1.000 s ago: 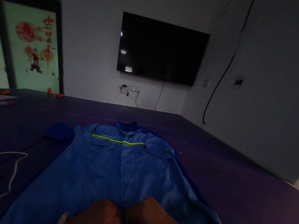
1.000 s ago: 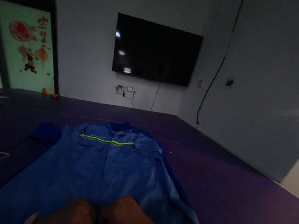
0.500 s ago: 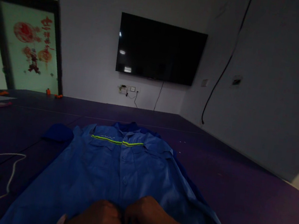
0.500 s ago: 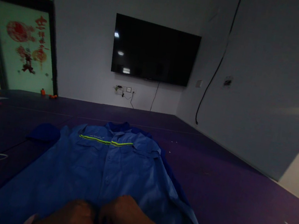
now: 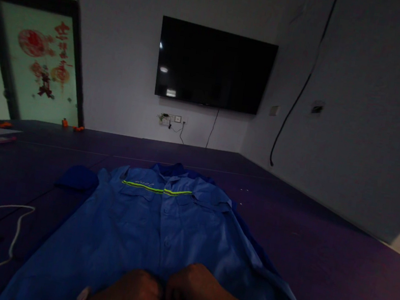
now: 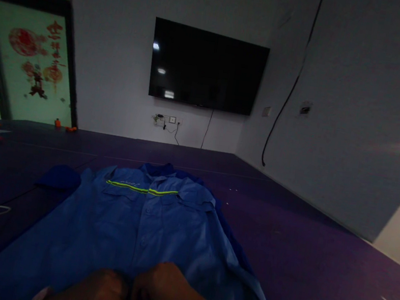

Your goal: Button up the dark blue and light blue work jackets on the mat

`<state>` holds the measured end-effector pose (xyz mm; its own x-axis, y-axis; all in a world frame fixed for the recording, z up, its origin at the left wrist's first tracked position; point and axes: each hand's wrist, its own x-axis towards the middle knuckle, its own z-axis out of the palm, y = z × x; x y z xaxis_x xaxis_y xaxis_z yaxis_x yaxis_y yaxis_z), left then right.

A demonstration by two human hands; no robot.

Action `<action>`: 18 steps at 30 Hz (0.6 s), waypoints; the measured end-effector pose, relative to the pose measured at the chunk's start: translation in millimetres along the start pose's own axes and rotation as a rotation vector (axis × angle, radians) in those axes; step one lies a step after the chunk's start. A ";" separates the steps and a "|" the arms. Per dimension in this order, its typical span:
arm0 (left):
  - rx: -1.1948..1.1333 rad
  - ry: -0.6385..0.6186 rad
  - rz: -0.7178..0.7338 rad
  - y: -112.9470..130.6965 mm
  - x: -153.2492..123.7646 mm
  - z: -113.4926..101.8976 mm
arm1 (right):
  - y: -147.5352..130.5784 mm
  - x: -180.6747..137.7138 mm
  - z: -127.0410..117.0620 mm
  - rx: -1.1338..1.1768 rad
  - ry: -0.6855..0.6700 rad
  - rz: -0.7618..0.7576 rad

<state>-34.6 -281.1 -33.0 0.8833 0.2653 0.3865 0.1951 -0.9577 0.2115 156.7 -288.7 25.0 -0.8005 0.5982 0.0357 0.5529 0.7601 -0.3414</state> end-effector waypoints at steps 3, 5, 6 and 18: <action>-0.026 0.004 -0.003 -2.1 -0.3 2.5 | -1.3 1.5 -0.3 0.009 0.012 0.033; -0.036 0.006 -0.004 -4.8 -1.3 6.1 | -1.7 2.2 0.2 0.042 0.024 0.086; -0.035 0.003 -0.011 -6.2 -1.8 7.9 | -1.7 2.3 0.6 0.065 0.028 0.114; -0.065 0.050 -0.075 15.1 4.0 -13.8 | -2.0 5.4 4.2 0.155 0.048 0.233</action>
<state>-34.0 -292.9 -15.9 0.8446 0.3424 0.4117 0.2302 -0.9264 0.2981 150.3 -288.1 21.9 -0.6422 0.7663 -0.0177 0.6759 0.5552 -0.4847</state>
